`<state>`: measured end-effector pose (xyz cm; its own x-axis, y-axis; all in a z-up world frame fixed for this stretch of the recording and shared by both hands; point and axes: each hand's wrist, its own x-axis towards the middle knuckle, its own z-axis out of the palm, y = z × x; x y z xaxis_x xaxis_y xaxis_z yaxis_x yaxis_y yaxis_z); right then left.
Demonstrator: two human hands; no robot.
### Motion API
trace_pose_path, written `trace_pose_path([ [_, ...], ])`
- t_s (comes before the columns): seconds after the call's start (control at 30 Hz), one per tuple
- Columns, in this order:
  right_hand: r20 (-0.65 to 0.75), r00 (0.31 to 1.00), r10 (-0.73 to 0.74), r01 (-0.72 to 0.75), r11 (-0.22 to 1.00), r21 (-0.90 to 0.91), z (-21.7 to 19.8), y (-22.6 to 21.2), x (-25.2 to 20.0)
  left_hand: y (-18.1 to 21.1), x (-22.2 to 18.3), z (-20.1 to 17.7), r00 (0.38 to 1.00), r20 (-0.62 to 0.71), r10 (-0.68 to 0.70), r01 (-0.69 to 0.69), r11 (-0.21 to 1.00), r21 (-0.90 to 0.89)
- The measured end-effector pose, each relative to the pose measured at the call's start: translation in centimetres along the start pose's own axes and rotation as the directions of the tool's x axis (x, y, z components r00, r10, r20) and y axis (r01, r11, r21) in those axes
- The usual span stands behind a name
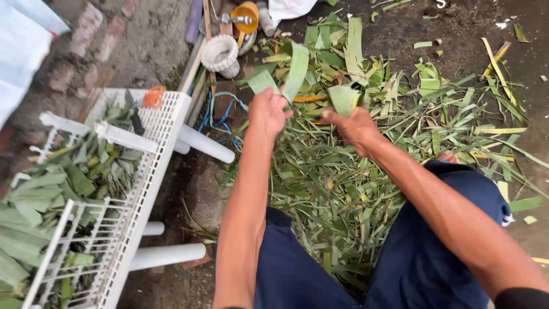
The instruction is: The person is tearing banana leaves into strips and trimming them using a small knife.
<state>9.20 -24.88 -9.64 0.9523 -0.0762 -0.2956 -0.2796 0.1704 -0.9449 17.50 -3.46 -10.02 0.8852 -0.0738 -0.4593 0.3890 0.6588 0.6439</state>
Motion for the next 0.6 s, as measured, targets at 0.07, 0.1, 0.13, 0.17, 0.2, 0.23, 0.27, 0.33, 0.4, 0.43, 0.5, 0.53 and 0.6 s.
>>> trace_pose_path([
  [0.07,0.070,0.994,-0.085,0.080,0.994,0.075,0.3,2.2,1.7,-1.3,0.3,-0.5,0.999,0.029,-0.038,0.039,0.998,-0.052],
  [0.1,0.142,0.978,-0.153,0.135,0.982,0.132,0.4,3.7,2.4,-2.4,0.2,-1.1,0.996,0.043,-0.084,0.089,0.988,-0.127],
  [0.13,0.136,0.979,-0.151,0.132,0.981,0.141,0.8,3.6,1.9,-2.5,-2.2,0.1,0.995,0.041,-0.089,0.093,0.989,-0.117],
  [0.17,0.158,0.979,-0.131,0.115,0.988,0.106,1.1,3.3,1.9,-2.6,-4.2,1.6,0.993,0.068,-0.091,0.102,0.979,-0.176],
  [0.2,0.179,0.978,-0.109,0.098,0.993,0.071,1.4,3.0,1.9,-2.7,-6.2,3.0,0.991,0.095,-0.092,0.112,0.966,-0.234],
  [0.23,0.176,0.979,-0.101,0.091,0.994,0.065,1.5,2.0,1.3,-3.4,-4.4,1.8,0.991,0.093,-0.099,0.119,0.964,-0.239],
  [0.27,0.125,0.982,-0.140,0.129,0.987,0.096,1.7,0.9,0.7,-4.2,-2.5,0.5,0.981,0.184,-0.061,0.109,0.958,-0.266],
  [0.33,0.090,0.983,-0.161,0.150,0.982,0.117,1.8,-0.4,-0.8,-4.3,-3.4,-0.3,0.968,0.251,-0.013,0.092,0.947,-0.309],
  [0.4,0.166,0.964,-0.209,0.202,0.978,0.058,1.1,-2.0,-1.6,-2.3,-7.2,2.3,0.951,0.309,-0.008,0.098,0.956,-0.277],
  [0.43,0.163,0.965,-0.203,0.197,0.979,0.055,1.0,-1.9,-1.8,-2.7,-6.9,2.0,0.952,0.307,-0.014,0.104,0.955,-0.279],
  [0.5,0.119,0.981,-0.150,0.161,0.983,-0.084,0.7,-1.7,-2.2,-3.4,-6.0,1.5,0.950,0.311,0.038,0.012,0.988,-0.155],
  [0.53,0.113,0.983,-0.147,0.158,0.984,-0.087,0.4,-1.2,-1.2,-4.0,-5.8,1.1,0.949,0.313,0.031,0.019,0.988,-0.156],
  [0.6,0.061,0.975,-0.213,0.212,0.977,0.035,-0.1,0.0,0.6,-5.1,-5.4,0.2,0.958,0.286,-0.035,0.082,0.985,-0.152],
])
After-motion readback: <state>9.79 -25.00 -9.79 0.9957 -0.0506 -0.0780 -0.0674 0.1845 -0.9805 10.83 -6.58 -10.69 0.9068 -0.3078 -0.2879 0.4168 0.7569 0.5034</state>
